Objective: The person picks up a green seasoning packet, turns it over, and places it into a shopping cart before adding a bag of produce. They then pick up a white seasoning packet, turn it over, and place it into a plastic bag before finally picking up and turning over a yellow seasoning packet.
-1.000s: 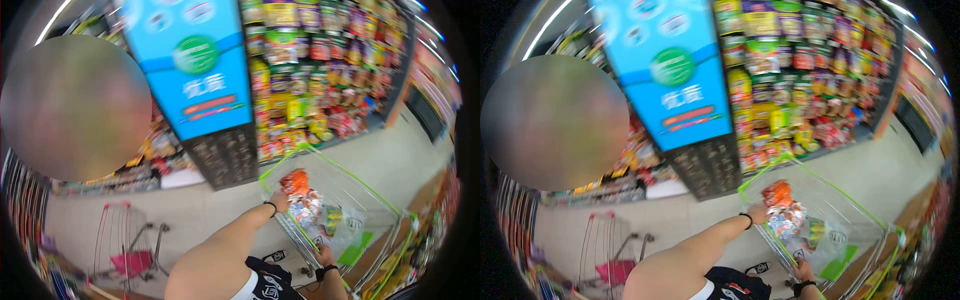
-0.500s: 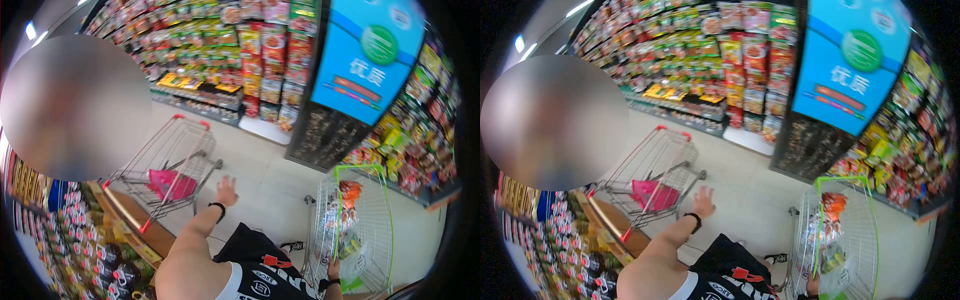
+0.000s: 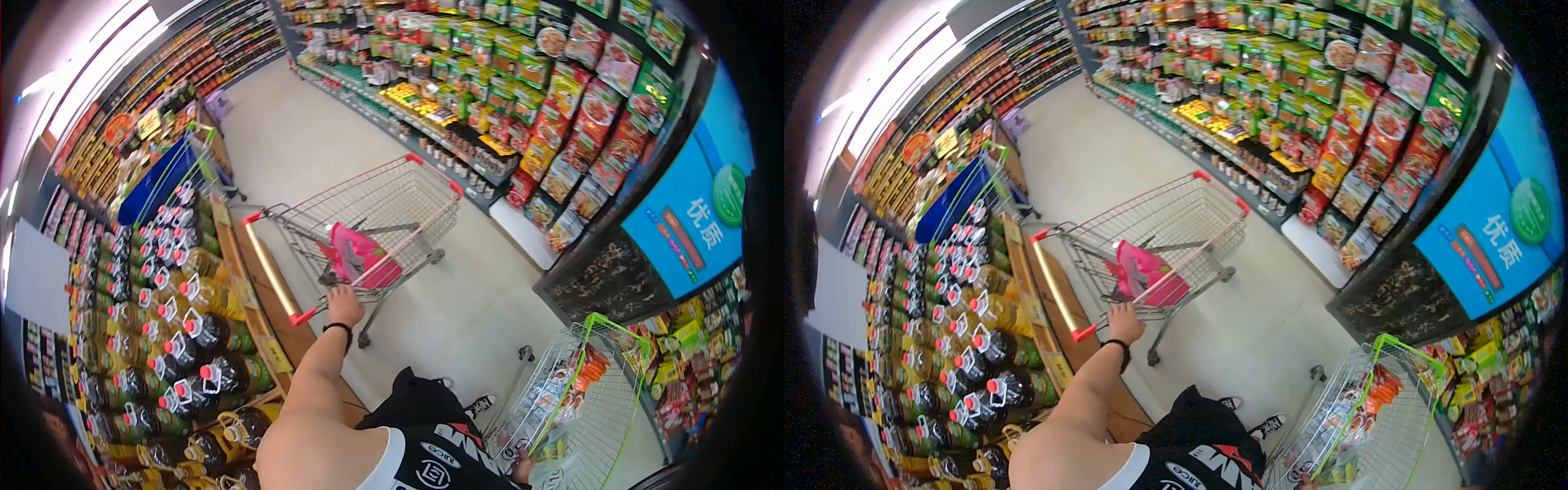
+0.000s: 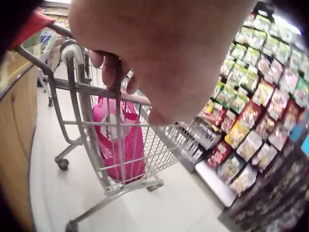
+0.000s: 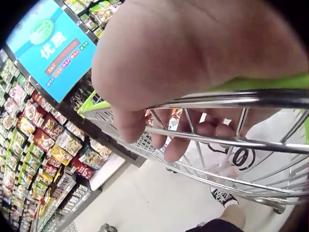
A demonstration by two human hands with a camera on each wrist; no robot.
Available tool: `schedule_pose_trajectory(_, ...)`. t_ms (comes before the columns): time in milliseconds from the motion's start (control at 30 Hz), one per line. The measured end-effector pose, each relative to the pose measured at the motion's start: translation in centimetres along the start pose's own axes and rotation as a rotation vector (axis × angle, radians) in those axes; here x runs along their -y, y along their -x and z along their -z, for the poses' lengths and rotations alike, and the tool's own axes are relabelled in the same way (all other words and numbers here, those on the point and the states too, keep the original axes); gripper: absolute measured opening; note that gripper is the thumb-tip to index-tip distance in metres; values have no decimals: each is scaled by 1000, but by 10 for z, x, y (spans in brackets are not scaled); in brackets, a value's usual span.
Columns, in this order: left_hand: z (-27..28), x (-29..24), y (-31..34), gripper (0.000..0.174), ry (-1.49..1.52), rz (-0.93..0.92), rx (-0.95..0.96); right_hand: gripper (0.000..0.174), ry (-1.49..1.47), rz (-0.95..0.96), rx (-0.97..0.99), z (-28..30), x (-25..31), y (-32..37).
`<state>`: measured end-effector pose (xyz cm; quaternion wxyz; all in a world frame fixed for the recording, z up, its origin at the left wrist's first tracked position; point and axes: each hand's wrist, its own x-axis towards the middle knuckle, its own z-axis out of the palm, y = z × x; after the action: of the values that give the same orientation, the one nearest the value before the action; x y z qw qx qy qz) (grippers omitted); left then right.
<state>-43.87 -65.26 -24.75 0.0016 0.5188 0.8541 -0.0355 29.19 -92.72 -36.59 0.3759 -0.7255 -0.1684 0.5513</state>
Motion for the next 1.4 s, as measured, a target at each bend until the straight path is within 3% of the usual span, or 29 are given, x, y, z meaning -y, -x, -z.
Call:
schedule_pose_trajectory(167, -1, 1, 4, 62, 133, -26, 63, 16, 77, -10, -59, -27, 8, -1)
schedule_pose_trajectory(267, 6, -5, 13, 63, 154, -71, 81, 16, 129, 8, 32, -21, -4, -9)
schedule_pose_trajectory(333, 14, -13, 22, 62, 216, -109, 98, 18, -32, 123, 11, -39, -11, -3)
schedule_pose_trajectory(400, 8, -19, 28, 55, 228, -109, 65, 20, 158, 45, -73, -75, 66, 61)
schedule_pose_trajectory(433, 19, -26, 31, 52, 181, -125, 79, 20, 256, 174, -155, -100, 109, 97)
schedule_pose_trajectory(467, 18, -30, 32, 51, 197, -102, 99, 19, 243, 130, -86, -66, 50, 52)
schedule_pose_trajectory(533, 7, -39, 32, 51, 215, -51, 71, 19, 126, 129, -77, -68, 56, 62)
schedule_pose_trajectory(600, 5, -43, 26, 57, 180, -38, 167, 24, 166, 203, -125, -63, 43, 54)
schedule_pose_trajectory(633, -11, -38, 19, 56, 202, -94, 113, 36, 231, 195, -135, -59, 34, 49)
schedule_pose_trajectory(667, 7, -49, 19, 51, 233, -83, 131, 47, 360, 111, -138, -63, 53, 63)
schedule_pose_trajectory(700, -26, -39, 8, 47, 264, -163, 70, 51, 475, 107, -158, -63, 61, 65)
schedule_pose_trajectory(733, 14, -63, 23, 44, 285, -106, 109, 49, 536, 81, -156, -66, 83, 78)
schedule_pose_trajectory(767, 12, -66, 19, 43, 303, -118, 128, 48, 620, 69, -142, -57, 65, 65)
schedule_pose_trajectory(800, 13, -74, 24, 42, 302, -163, 136, 49, 743, 208, -208, -47, 33, 45)
schedule_pose_trajectory(933, 5, -94, 37, 41, 316, -279, 143, 39, 491, 306, -275, -44, 39, 64)
schedule_pose_trajectory(967, -5, -96, 35, 43, 141, -449, 30, 36, 428, 254, -271, -48, 45, 72)
schedule_pose_trajectory(1000, 11, -106, 42, 50, 143, -428, 157, 34, 408, 225, -233, -43, 57, 76)
schedule_pose_trajectory(1067, 12, -117, 44, 64, 3, -342, 181, 31, 348, 223, -234, -40, 52, 77)
schedule_pose_trajectory(1133, 1, -111, 38, 75, 4, -424, 138, 30, 303, 262, -260, -33, 50, 65)
schedule_pose_trajectory(1167, 2, -110, 37, 80, -1, -336, 224, 30, 294, 281, -277, -32, 45, 63)
schedule_pose_trajectory(1400, 8, -105, 24, 61, 49, -337, 292, 41, 288, 171, -242, -16, 54, 74)
